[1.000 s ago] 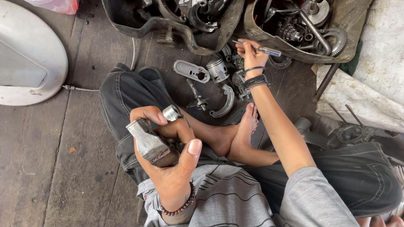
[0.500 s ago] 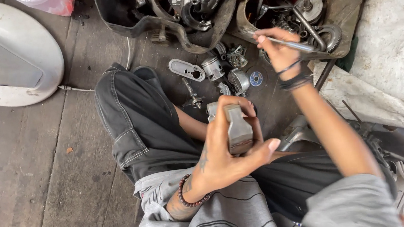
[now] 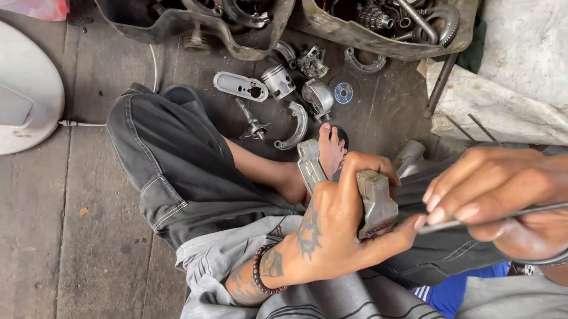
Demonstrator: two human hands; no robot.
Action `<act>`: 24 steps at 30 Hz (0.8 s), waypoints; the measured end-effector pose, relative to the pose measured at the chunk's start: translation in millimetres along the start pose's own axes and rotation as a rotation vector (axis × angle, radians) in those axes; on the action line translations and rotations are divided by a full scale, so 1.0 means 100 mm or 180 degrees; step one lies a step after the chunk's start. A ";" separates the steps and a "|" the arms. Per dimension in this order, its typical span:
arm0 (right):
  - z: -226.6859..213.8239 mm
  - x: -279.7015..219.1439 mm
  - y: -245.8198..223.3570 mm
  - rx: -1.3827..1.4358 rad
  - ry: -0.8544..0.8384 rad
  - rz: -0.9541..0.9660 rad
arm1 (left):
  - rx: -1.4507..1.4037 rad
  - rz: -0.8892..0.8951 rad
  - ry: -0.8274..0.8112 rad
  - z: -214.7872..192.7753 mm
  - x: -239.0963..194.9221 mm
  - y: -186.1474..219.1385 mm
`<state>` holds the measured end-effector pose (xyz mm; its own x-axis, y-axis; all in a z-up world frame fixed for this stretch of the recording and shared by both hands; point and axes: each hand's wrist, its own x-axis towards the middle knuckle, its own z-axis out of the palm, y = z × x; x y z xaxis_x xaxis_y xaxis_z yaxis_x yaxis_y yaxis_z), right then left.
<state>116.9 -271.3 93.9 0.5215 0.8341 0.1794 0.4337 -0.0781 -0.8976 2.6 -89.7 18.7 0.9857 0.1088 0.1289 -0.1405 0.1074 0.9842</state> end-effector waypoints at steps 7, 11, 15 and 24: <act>0.19 0.04 -0.07 -0.0181 -0.0261 -0.0383 | -0.0001 0.0003 -0.0216 -0.01 -0.13 0.03; 0.21 0.00 -0.11 -0.0300 -0.0206 -0.0263 | 0.0079 0.0023 -0.0098 0.02 -0.15 0.08; 0.18 -0.05 -0.15 -0.0511 -0.0355 -0.0435 | 0.0263 0.0085 -0.0014 0.10 -0.20 0.06; 0.20 0.08 -0.26 -0.1164 -0.0713 -0.0784 | 0.0470 0.0194 0.0051 0.10 -0.23 0.02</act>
<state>95.6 -251.5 110.8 0.2177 0.9456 0.2417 0.7746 -0.0167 -0.6322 -19.5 -101.8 18.6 0.9739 0.1266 0.1882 -0.1837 -0.0462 0.9819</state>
